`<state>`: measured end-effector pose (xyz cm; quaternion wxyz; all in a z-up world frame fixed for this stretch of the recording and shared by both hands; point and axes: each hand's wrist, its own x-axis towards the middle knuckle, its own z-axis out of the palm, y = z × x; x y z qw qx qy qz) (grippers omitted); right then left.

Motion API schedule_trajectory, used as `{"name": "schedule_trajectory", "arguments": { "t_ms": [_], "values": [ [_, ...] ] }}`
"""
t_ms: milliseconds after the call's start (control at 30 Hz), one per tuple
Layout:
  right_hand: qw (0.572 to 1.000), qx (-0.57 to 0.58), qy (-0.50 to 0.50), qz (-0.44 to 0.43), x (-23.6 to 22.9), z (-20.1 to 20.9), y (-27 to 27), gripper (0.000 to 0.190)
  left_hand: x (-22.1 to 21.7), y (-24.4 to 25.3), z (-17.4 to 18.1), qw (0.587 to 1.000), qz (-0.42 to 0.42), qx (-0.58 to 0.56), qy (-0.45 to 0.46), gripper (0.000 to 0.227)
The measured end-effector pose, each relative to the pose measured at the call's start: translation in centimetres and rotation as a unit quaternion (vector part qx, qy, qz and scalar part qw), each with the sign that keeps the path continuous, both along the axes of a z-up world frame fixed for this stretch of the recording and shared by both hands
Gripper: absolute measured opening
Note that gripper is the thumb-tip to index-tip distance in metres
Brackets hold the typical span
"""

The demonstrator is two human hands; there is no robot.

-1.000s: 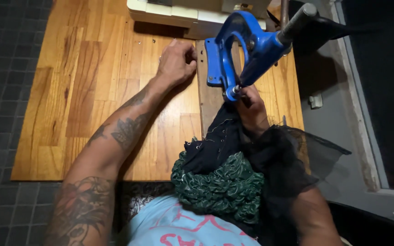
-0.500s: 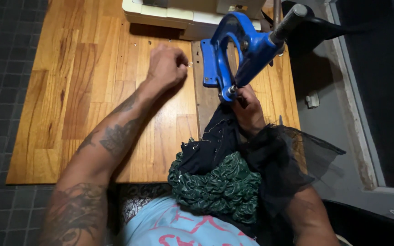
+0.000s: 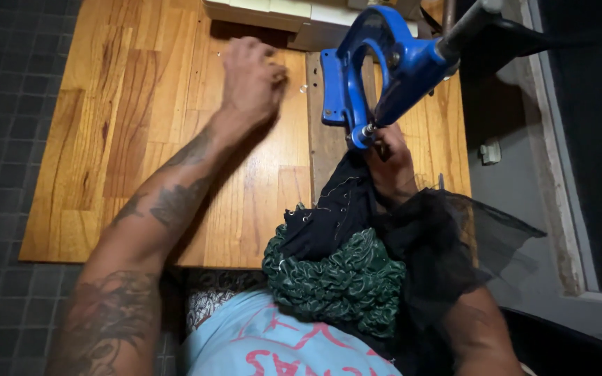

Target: Assembling a garment by attaching hardware with a hand press and trimming fabric with scissors

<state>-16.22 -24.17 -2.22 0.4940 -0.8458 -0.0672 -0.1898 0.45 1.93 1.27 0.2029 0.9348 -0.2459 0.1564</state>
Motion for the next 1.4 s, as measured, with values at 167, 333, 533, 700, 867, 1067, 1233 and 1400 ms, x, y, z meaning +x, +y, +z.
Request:
{"name": "schedule_trajectory", "arguments": {
  "t_ms": [167,333,533,700,867,1067,1233,1400],
  "values": [
    [0.967,0.13,-0.129,0.177,0.3,-0.9,-1.0,0.013,-1.8,-1.5,-0.4,0.988,-0.15,0.025,0.031,0.029],
    [0.966,0.204,-0.058,0.151,-0.9,2.3,1.2,0.01,-2.0,-1.5,-1.3,0.974,-0.164,0.143,-0.06,0.033],
    [0.937,0.305,0.005,0.171,-3.7,8.3,4.5,0.023,-0.5,-2.9,-4.1,0.963,-0.145,0.209,-0.088,0.025],
    [0.918,0.334,0.102,0.19,-3.1,8.9,3.9,0.069,-1.9,-2.7,-3.2,0.981,-0.149,0.11,-0.061,0.021],
    [0.943,0.207,-0.063,0.254,-1.4,7.9,3.3,0.017,-1.7,-2.9,-3.7,0.97,-0.145,0.179,-0.077,0.021],
    [0.895,0.394,-0.113,0.175,-3.3,4.0,4.2,0.03,-1.5,-3.1,-4.5,0.954,-0.136,0.244,-0.106,0.02],
    [0.961,0.206,-0.125,0.136,-5.1,8.0,5.2,0.037,-2.3,-3.5,-4.3,0.961,-0.112,0.248,-0.051,0.031],
    [0.967,0.183,-0.135,0.118,-4.1,7.3,5.1,0.04,-1.4,-3.6,-4.5,0.958,-0.076,0.266,-0.071,0.021]
  ]
}}
